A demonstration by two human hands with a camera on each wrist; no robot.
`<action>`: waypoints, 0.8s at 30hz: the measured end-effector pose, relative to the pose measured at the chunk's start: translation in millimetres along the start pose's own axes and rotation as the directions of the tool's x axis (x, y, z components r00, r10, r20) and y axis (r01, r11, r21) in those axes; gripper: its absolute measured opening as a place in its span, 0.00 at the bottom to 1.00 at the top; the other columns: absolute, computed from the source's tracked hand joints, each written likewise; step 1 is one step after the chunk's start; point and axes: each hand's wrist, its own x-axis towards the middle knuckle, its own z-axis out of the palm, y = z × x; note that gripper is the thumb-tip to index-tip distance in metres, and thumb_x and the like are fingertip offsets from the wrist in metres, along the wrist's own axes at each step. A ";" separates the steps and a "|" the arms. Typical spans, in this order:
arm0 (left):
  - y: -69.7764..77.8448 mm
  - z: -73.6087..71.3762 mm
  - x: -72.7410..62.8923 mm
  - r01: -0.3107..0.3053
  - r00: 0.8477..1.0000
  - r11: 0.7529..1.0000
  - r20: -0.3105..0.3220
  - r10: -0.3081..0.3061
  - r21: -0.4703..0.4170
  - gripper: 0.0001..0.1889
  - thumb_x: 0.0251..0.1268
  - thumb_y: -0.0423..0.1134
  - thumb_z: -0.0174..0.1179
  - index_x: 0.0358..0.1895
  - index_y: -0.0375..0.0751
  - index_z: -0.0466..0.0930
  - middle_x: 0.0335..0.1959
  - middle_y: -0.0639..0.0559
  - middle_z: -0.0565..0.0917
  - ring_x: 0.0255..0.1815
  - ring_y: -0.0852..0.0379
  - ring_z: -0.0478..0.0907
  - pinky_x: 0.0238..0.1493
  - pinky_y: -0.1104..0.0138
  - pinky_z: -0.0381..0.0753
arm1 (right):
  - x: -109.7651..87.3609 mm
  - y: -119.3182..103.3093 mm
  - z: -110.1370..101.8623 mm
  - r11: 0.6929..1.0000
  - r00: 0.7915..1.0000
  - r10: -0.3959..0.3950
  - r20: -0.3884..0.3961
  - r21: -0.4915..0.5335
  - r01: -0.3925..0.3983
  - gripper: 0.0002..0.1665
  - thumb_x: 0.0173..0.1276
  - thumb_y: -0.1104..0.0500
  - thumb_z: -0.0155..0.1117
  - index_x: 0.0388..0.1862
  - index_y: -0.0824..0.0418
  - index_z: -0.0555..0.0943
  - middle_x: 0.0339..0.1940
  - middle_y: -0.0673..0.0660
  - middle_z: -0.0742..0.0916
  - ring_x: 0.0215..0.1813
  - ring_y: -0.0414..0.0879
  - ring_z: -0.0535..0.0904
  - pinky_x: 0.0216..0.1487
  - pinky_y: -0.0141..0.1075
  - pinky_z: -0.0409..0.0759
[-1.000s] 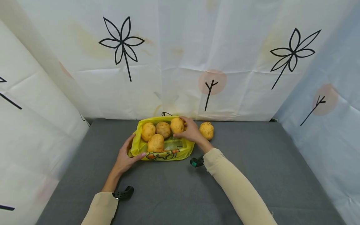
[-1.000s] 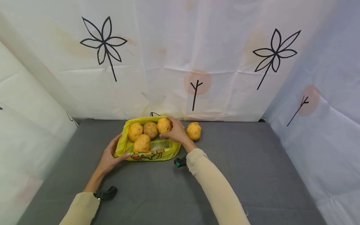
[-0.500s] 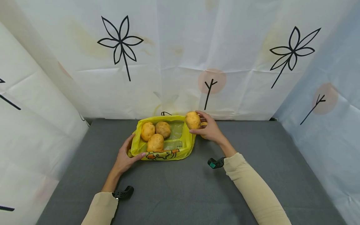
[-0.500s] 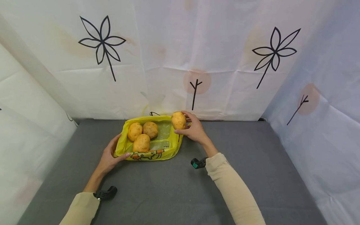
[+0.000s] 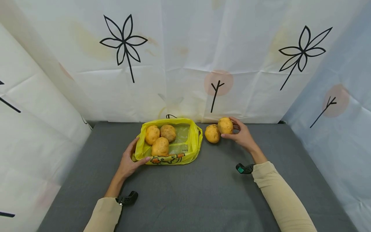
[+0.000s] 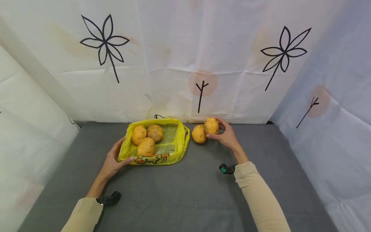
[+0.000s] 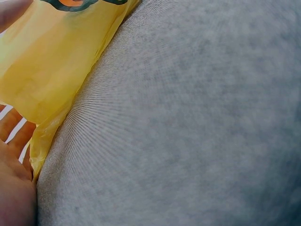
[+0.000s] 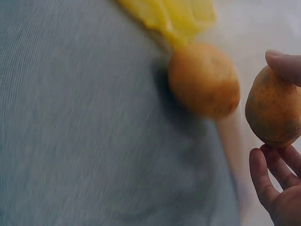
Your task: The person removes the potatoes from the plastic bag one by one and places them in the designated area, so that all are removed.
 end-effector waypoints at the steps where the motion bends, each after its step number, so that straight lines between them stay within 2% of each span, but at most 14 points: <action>1: 0.0 -0.1 0.1 -0.001 1.000 1.000 -0.002 0.001 0.002 0.50 0.61 0.36 0.72 0.83 0.45 0.49 0.75 0.38 0.65 0.64 0.46 0.69 0.54 0.75 0.70 | -0.7 3.7 -1.6 1.000 1.000 0.012 0.000 -0.007 -0.012 0.55 0.63 0.59 0.77 0.83 0.60 0.56 0.76 0.68 0.66 0.69 0.65 0.65 0.61 0.61 0.71; 10: -1.5 1.1 -0.7 -0.007 1.000 1.000 0.005 0.006 0.010 0.50 0.62 0.36 0.71 0.83 0.45 0.48 0.74 0.37 0.64 0.64 0.46 0.69 0.54 0.75 0.70 | -4.9 33.1 -4.4 0.989 0.991 0.130 0.013 -0.070 -0.129 0.56 0.64 0.56 0.77 0.83 0.59 0.54 0.78 0.70 0.62 0.74 0.68 0.60 0.62 0.64 0.69; 15: -2.0 1.0 -0.4 -0.010 1.000 1.000 0.006 0.010 -0.013 0.50 0.62 0.35 0.71 0.83 0.46 0.48 0.75 0.38 0.64 0.65 0.45 0.69 0.55 0.75 0.69 | -4.0 38.6 -2.0 0.990 0.993 0.120 0.023 -0.071 -0.118 0.56 0.64 0.57 0.76 0.83 0.60 0.54 0.77 0.71 0.62 0.73 0.68 0.61 0.62 0.63 0.69; 24: -1.6 0.2 -0.2 -0.004 1.000 1.000 0.008 0.004 -0.014 0.50 0.62 0.35 0.71 0.83 0.45 0.48 0.76 0.37 0.63 0.66 0.46 0.68 0.55 0.76 0.69 | -3.9 35.6 1.0 0.992 0.993 0.110 0.035 -0.072 -0.107 0.56 0.64 0.58 0.76 0.83 0.61 0.53 0.77 0.72 0.62 0.72 0.68 0.63 0.61 0.62 0.70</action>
